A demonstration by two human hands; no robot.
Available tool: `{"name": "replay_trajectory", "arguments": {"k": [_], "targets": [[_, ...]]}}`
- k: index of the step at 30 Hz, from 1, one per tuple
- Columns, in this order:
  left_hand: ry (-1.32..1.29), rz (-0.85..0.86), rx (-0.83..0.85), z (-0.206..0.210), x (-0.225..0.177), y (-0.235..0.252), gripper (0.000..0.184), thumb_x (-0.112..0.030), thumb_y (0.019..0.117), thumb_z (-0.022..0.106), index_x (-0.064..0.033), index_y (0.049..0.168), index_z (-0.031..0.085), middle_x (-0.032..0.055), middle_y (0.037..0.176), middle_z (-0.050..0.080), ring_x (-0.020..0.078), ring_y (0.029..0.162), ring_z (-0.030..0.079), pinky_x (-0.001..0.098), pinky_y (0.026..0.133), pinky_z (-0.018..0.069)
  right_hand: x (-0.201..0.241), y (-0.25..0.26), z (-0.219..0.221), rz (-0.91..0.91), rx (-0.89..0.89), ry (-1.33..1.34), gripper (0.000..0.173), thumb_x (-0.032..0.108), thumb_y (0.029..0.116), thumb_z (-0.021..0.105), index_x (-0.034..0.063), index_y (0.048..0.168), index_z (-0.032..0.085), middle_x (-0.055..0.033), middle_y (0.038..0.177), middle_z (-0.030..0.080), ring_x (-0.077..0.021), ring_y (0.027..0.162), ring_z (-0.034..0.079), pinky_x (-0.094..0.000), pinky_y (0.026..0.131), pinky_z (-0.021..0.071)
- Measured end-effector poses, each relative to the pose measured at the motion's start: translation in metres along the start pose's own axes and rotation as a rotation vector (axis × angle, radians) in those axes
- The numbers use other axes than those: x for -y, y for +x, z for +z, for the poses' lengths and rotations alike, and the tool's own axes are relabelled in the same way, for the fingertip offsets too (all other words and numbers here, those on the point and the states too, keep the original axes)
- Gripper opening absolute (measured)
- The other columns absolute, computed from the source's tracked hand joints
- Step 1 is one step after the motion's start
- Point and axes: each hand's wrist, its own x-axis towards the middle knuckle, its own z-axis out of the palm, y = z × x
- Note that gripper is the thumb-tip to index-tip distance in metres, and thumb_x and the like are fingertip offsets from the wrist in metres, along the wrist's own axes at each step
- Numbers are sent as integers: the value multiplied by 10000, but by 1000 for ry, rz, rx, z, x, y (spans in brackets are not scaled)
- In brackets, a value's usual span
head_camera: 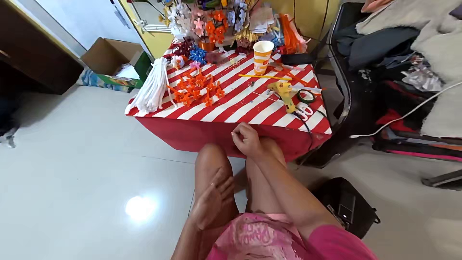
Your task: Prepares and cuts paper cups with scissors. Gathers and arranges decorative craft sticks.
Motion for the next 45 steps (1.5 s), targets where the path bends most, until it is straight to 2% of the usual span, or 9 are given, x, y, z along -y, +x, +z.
{"name": "replay_trajectory", "arguments": {"k": [5, 9, 16, 22, 25, 28, 34, 40, 45], "targets": [[515, 535, -285, 1, -17, 6, 731, -366, 1041, 484, 96, 1550, 235, 194, 1501, 492, 226, 1203, 656, 392, 967, 591, -1, -2, 0, 1, -5, 30, 143, 59, 921, 624, -42, 867, 709, -116, 832, 675, -128, 773, 653, -252, 741, 569], [1458, 963, -521, -2, 4, 29, 347, -280, 921, 630, -57, 1170, 724, 270, 1332, 604, 464, 1308, 517, 608, 1044, 425, 2, -1, -4, 19, -5, 40, 151, 61, 930, 618, -43, 872, 710, -115, 830, 678, -130, 779, 656, -253, 747, 564], [1516, 629, -547, 2, -3, 48, 761, -446, 933, 561, 43, 1505, 451, 311, 1537, 416, 475, 1435, 401, 623, 1135, 359, 4, -2, -7, 65, 55, 23, 161, 75, 938, 619, -37, 871, 714, -120, 854, 684, -150, 806, 665, -281, 770, 573], [1520, 990, -589, -8, -3, 77, 174, -177, 906, 640, -58, 794, 698, 130, 848, 669, 315, 855, 662, 440, 777, 551, 3, -1, -6, 72, 63, 28, 172, 86, 946, 613, -34, 883, 719, -115, 853, 682, -137, 809, 659, -263, 771, 563], [1602, 946, -521, -5, -2, 85, 196, -213, 918, 637, -36, 874, 708, 158, 883, 673, 349, 873, 672, 482, 783, 557, 2, 0, -7, 57, 64, 25, 173, 89, 943, 614, -30, 877, 720, -111, 848, 683, -133, 803, 657, -257, 771, 560], [1665, 705, -389, 4, -1, 88, 460, -361, 937, 632, -15, 1236, 685, 248, 1319, 627, 460, 1283, 558, 614, 1051, 448, 1, -1, -8, 58, 75, 24, 183, 102, 952, 611, -26, 875, 717, -108, 843, 680, -130, 801, 652, -251, 768, 554], [1713, 945, -348, 8, 17, 100, 212, -249, 896, 698, -53, 817, 691, 125, 831, 682, 303, 815, 697, 448, 710, 586, 1, -2, -10, 54, 104, 7, 182, 114, 954, 608, -13, 885, 719, -106, 855, 690, -132, 821, 657, -257, 782, 549], [1726, 735, -490, 15, 15, 91, 421, -370, 902, 683, -53, 1179, 707, 226, 1229, 659, 432, 1177, 619, 585, 968, 502, 1, -3, -10, 55, 104, 27, 179, 106, 960, 606, -16, 884, 713, -103, 851, 681, -122, 801, 648, -245, 767, 548], [1741, 1013, -453, 3, 23, 91, 212, -240, 881, 708, -74, 753, 672, 81, 784, 660, 248, 753, 672, 367, 665, 567, 3, -2, -11, 80, 123, 8, 183, 112, 956, 608, -19, 892, 719, -114, 859, 686, -139, 806, 653, -261, 774, 550]]}}
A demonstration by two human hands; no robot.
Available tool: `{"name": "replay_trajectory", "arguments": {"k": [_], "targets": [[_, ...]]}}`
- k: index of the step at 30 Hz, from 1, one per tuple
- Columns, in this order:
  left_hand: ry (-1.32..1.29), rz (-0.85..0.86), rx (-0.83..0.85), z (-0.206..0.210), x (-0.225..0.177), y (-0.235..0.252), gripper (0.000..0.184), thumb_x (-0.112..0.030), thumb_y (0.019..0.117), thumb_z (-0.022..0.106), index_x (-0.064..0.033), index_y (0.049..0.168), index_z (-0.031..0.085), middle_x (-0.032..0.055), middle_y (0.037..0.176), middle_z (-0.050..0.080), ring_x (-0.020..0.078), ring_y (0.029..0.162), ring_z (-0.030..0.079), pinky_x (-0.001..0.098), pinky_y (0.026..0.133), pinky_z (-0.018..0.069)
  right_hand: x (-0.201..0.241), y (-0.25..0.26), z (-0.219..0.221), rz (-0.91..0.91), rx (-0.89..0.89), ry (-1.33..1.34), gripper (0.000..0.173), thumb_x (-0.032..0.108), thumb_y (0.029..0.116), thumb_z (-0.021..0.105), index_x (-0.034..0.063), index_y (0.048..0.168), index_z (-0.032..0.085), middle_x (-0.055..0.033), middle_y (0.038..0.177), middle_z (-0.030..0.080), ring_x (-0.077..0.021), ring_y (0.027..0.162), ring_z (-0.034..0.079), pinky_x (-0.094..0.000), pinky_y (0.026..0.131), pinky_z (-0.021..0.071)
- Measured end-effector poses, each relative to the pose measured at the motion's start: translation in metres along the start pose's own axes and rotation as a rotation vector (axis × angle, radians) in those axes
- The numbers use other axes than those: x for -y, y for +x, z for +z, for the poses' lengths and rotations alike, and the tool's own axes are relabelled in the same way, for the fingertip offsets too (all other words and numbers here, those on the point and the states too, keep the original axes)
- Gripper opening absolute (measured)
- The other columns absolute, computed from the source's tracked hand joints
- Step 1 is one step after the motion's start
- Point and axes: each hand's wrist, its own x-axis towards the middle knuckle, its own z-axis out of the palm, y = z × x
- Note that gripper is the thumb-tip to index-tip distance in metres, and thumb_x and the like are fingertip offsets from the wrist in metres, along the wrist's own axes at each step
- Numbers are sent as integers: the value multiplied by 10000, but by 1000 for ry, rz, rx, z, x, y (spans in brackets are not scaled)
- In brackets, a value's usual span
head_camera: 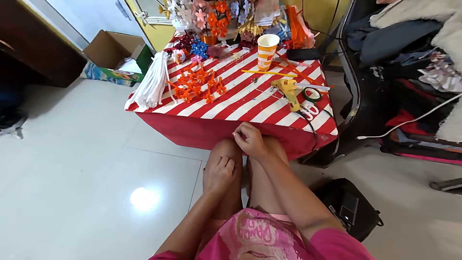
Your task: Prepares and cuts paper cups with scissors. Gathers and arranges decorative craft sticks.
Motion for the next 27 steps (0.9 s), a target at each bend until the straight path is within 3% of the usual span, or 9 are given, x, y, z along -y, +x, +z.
{"name": "replay_trajectory", "arguments": {"k": [2, 5, 9, 12, 17, 21, 23, 25, 27], "targets": [[-8, -44, 19, -4, -4, 3, 204, -246, 870, 721, -45, 844, 693, 132, 830, 669, 300, 779, 688, 422, 679, 582, 2, 0, 0, 5, 4, -13, 186, 116, 957, 611, -21, 897, 721, -120, 868, 692, -147, 810, 659, -272, 781, 555], [-20, -155, 110, -10, -9, 8, 369, -313, 887, 699, -47, 1142, 720, 212, 1174, 676, 413, 1106, 648, 554, 911, 529, 1, 0, 0, -10, -4, -10, 183, 106, 958, 608, -21, 886, 717, -120, 865, 689, -143, 803, 657, -261, 771, 554], [-21, -19, 42, -1, -3, 5, 209, -261, 891, 704, -58, 846, 701, 131, 917, 692, 314, 900, 684, 445, 784, 567, 1, -1, 0, 6, 11, -11, 192, 118, 960, 606, -21, 887, 717, -119, 858, 686, -147, 808, 656, -268, 775, 550], [-12, 26, 54, -2, -4, 5, 182, -211, 890, 690, -55, 797, 679, 105, 799, 661, 265, 762, 680, 386, 678, 576, 0, 0, 0, 4, 11, -17, 195, 121, 961, 604, -20, 891, 720, -116, 861, 688, -144, 810, 654, -262, 773, 547], [-3, -158, 163, -7, -6, 11, 446, -348, 892, 672, -49, 1222, 700, 229, 1247, 656, 448, 1184, 613, 597, 961, 497, 0, 0, 0, 1, 10, -18, 193, 119, 964, 601, -17, 892, 718, -112, 862, 685, -137, 806, 650, -255, 770, 545], [-19, -3, 29, -1, 1, 4, 204, -252, 873, 706, -58, 812, 693, 125, 850, 674, 311, 826, 680, 437, 713, 570, 0, -1, 0, 6, 17, -13, 190, 117, 959, 603, -20, 890, 716, -121, 867, 685, -143, 820, 651, -258, 779, 542], [-15, 29, 8, 0, 2, 1, 194, -212, 875, 693, -71, 745, 666, 91, 763, 648, 261, 729, 664, 384, 638, 562, 1, 0, 0, 11, 21, -19, 191, 122, 957, 603, -16, 891, 718, -116, 863, 684, -139, 813, 649, -251, 773, 540], [-11, -43, 34, -4, -2, 4, 194, -241, 865, 704, -48, 865, 689, 147, 841, 663, 328, 797, 683, 449, 687, 575, 1, 0, -1, 10, 15, -17, 188, 122, 958, 606, -15, 891, 717, -112, 859, 682, -131, 806, 646, -242, 769, 539], [-20, -166, 133, -11, -6, 10, 396, -317, 890, 676, -38, 1169, 704, 240, 1135, 666, 452, 1091, 640, 587, 905, 525, 1, -1, -1, 6, 13, -10, 189, 121, 962, 605, -15, 891, 716, -111, 859, 681, -131, 811, 647, -241, 776, 540]]}}
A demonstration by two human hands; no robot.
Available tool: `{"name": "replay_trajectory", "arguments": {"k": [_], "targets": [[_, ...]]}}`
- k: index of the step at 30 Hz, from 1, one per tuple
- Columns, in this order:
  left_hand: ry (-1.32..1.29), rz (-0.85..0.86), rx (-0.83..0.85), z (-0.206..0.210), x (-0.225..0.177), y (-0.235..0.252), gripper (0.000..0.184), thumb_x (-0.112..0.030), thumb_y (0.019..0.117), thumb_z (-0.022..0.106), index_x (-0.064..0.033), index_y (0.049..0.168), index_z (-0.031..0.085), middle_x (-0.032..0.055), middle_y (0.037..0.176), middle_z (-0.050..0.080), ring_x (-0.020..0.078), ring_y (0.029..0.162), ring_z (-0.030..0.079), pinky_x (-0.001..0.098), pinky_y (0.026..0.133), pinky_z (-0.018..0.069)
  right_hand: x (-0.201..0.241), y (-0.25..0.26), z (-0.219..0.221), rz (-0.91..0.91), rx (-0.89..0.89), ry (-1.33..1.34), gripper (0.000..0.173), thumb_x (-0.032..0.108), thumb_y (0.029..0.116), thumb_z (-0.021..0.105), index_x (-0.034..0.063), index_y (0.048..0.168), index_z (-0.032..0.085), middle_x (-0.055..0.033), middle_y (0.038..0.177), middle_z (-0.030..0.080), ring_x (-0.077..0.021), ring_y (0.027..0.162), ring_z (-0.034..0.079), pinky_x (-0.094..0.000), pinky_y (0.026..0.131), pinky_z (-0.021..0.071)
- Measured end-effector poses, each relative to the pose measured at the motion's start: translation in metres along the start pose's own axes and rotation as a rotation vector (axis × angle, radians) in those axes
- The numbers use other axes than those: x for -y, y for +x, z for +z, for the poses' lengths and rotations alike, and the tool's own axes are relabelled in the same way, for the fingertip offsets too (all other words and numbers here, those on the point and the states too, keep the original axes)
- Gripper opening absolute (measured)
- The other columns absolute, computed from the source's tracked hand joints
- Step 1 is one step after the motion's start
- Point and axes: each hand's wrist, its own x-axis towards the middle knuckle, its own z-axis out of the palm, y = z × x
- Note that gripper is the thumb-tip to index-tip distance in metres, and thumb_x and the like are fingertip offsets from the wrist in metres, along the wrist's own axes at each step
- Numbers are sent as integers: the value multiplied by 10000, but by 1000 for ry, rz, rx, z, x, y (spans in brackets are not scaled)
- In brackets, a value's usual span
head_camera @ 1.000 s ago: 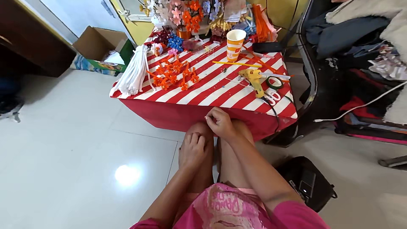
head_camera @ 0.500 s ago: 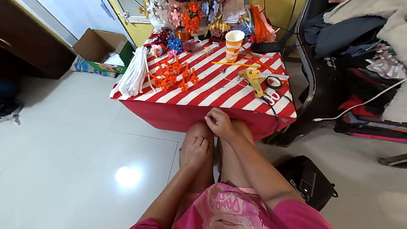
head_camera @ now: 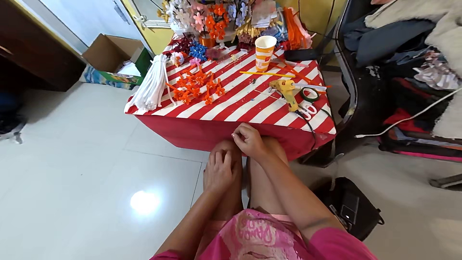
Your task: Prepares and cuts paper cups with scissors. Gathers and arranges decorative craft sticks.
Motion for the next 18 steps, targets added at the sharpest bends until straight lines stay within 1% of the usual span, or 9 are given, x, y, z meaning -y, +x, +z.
{"name": "replay_trajectory", "arguments": {"k": [1, 2, 6, 8, 10, 13, 14, 15, 18], "targets": [[-19, -37, 42, -2, 0, 3, 469, -357, 894, 658, -39, 1238, 688, 254, 1234, 644, 472, 1179, 604, 613, 964, 493, 0, 0, 0, 1, 3, 1, 193, 122, 963, 603, -15, 891, 716, -112, 861, 680, -134, 817, 647, -245, 781, 539], [-34, -43, 45, -1, 2, 4, 474, -382, 893, 661, -39, 1219, 694, 248, 1239, 648, 466, 1189, 603, 603, 970, 496, -1, 0, 0, 0, 4, -4, 192, 124, 962, 602, -13, 892, 717, -113, 864, 683, -138, 820, 650, -250, 783, 541], [-42, 134, -124, 12, 12, -2, 255, -299, 870, 705, -54, 803, 683, 138, 848, 671, 317, 824, 677, 441, 723, 569, 0, 1, -1, -1, 16, -26, 193, 127, 958, 604, -18, 899, 718, -127, 878, 688, -162, 832, 658, -277, 791, 547], [-29, 164, -124, 12, 11, -5, 216, -249, 862, 711, -63, 755, 684, 103, 766, 664, 273, 727, 681, 403, 642, 578, 0, 1, 0, -8, 8, -25, 191, 125, 955, 606, -18, 895, 718, -126, 872, 688, -158, 823, 657, -269, 784, 547], [-15, 102, -122, 8, 7, -3, 222, -282, 858, 702, -61, 833, 690, 121, 798, 662, 296, 747, 685, 427, 648, 577, -1, 0, 0, -12, 3, -19, 191, 123, 959, 605, -18, 892, 715, -123, 867, 686, -154, 822, 654, -265, 786, 543], [-29, -30, -31, -4, 3, -2, 424, -344, 881, 669, -57, 1189, 715, 252, 1204, 659, 461, 1144, 629, 593, 940, 520, 0, 0, 0, -10, 8, -9, 192, 122, 962, 602, -17, 891, 713, -122, 869, 679, -148, 823, 648, -255, 783, 538], [-53, -29, -50, -6, 7, -2, 408, -345, 878, 665, -54, 1158, 722, 250, 1218, 654, 459, 1165, 618, 587, 961, 513, 0, 0, 0, -9, 8, -7, 190, 123, 960, 604, -17, 890, 713, -122, 868, 678, -146, 822, 646, -251, 780, 537], [-71, -4, -108, -8, 11, -3, 337, -331, 869, 680, -47, 1044, 731, 228, 1136, 672, 429, 1099, 641, 553, 923, 533, 0, 0, 1, -11, 6, -7, 189, 122, 959, 606, -18, 889, 713, -123, 868, 678, -143, 821, 647, -248, 777, 539], [-36, 107, -266, -12, 23, -12, 246, -257, 859, 681, -73, 698, 652, 114, 775, 656, 287, 763, 662, 406, 680, 553, 1, 2, 0, -6, 4, -6, 188, 117, 956, 607, -24, 891, 713, -124, 868, 676, -140, 817, 648, -242, 771, 540]]}}
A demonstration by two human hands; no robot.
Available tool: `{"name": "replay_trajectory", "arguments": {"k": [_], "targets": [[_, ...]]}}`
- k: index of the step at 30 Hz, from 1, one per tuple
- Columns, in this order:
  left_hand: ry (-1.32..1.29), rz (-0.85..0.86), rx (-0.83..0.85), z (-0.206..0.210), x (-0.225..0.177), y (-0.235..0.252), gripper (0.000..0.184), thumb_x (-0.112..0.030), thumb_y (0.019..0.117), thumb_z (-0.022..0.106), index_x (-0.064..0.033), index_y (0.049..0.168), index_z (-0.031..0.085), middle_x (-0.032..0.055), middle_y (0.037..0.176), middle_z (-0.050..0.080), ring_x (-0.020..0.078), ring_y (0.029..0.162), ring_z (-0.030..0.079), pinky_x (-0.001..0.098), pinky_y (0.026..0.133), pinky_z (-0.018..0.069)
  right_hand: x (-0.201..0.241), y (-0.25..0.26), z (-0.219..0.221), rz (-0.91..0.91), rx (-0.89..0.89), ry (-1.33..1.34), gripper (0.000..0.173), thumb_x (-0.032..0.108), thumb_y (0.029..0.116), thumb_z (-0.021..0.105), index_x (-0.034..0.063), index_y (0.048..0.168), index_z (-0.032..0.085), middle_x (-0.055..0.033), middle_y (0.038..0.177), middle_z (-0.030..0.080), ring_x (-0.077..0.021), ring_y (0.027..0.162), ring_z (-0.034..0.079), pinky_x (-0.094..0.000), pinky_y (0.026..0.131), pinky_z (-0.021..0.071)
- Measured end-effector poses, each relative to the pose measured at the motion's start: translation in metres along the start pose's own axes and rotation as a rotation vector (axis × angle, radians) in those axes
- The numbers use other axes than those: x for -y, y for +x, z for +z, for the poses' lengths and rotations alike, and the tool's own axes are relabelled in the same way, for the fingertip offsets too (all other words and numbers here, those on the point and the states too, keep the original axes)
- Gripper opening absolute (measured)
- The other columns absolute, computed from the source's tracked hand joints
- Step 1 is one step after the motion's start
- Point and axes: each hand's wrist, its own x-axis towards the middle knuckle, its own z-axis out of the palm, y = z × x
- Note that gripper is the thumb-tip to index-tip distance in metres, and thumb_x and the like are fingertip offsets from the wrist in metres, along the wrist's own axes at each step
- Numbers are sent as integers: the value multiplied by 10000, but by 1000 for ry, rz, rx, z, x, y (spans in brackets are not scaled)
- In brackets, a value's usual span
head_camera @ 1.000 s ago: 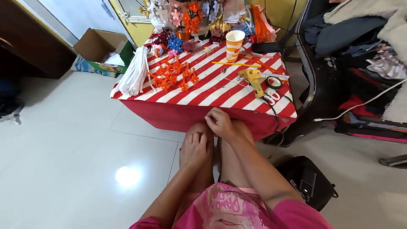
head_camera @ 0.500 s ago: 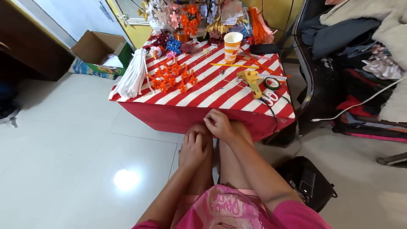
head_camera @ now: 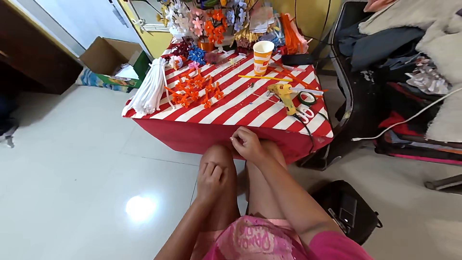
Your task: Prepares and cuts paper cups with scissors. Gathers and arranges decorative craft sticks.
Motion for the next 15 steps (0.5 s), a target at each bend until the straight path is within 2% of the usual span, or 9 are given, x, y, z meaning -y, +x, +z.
{"name": "replay_trajectory", "arguments": {"k": [2, 4, 6, 9, 11, 12, 15], "targets": [[23, 18, -30, -9, 7, -6, 283, -232, 890, 639, -73, 656, 626, 81, 671, 620, 242, 652, 643, 363, 595, 538, 1, 1, 1, -1, -7, 5, 182, 111, 948, 610, -26, 885, 712, -123, 854, 668, -135, 800, 640, -231, 755, 535], [52, -62, -16, -20, 11, -7, 267, -257, 901, 621, -39, 757, 675, 114, 717, 649, 275, 687, 676, 397, 632, 568, 2, 1, 2, 0, -17, 11, 173, 99, 943, 615, -33, 883, 709, -124, 852, 664, -131, 794, 636, -222, 748, 532], [82, -162, 26, -29, 12, -7, 355, -307, 902, 602, 16, 981, 728, 202, 887, 667, 378, 834, 675, 497, 747, 560, 2, 1, 2, -6, -25, 5, 170, 98, 944, 618, -33, 882, 708, -124, 854, 667, -130, 799, 640, -219, 753, 533], [89, -266, 85, -31, 18, -8, 469, -362, 904, 571, -9, 1175, 717, 292, 1112, 632, 491, 1043, 613, 610, 881, 493, 0, 1, 4, -20, -37, -2, 169, 100, 943, 617, -27, 879, 708, -120, 852, 668, -128, 798, 640, -220, 754, 534], [56, -332, 175, -31, 20, -7, 547, -354, 931, 517, -37, 1360, 636, 377, 1333, 535, 585, 1251, 507, 697, 996, 423, 0, 1, 5, -36, -55, 34, 162, 85, 942, 619, -37, 881, 706, -125, 854, 667, -127, 806, 640, -219, 758, 536], [42, -367, 231, -32, 22, -4, 583, -358, 943, 488, -67, 1441, 577, 386, 1426, 469, 591, 1330, 447, 703, 1041, 391, 0, 2, 7, -54, -76, 67, 154, 72, 939, 620, -44, 879, 701, -128, 852, 666, -124, 807, 641, -216, 760, 539], [37, -439, 395, -40, 23, 12, 722, -462, 925, 543, -88, 1538, 465, 371, 1552, 343, 593, 1416, 340, 711, 1090, 337, 11, 23, 2, -132, -99, 67, 153, 64, 946, 607, -50, 902, 701, -137, 875, 677, -142, 821, 656, -253, 778, 560]]}}
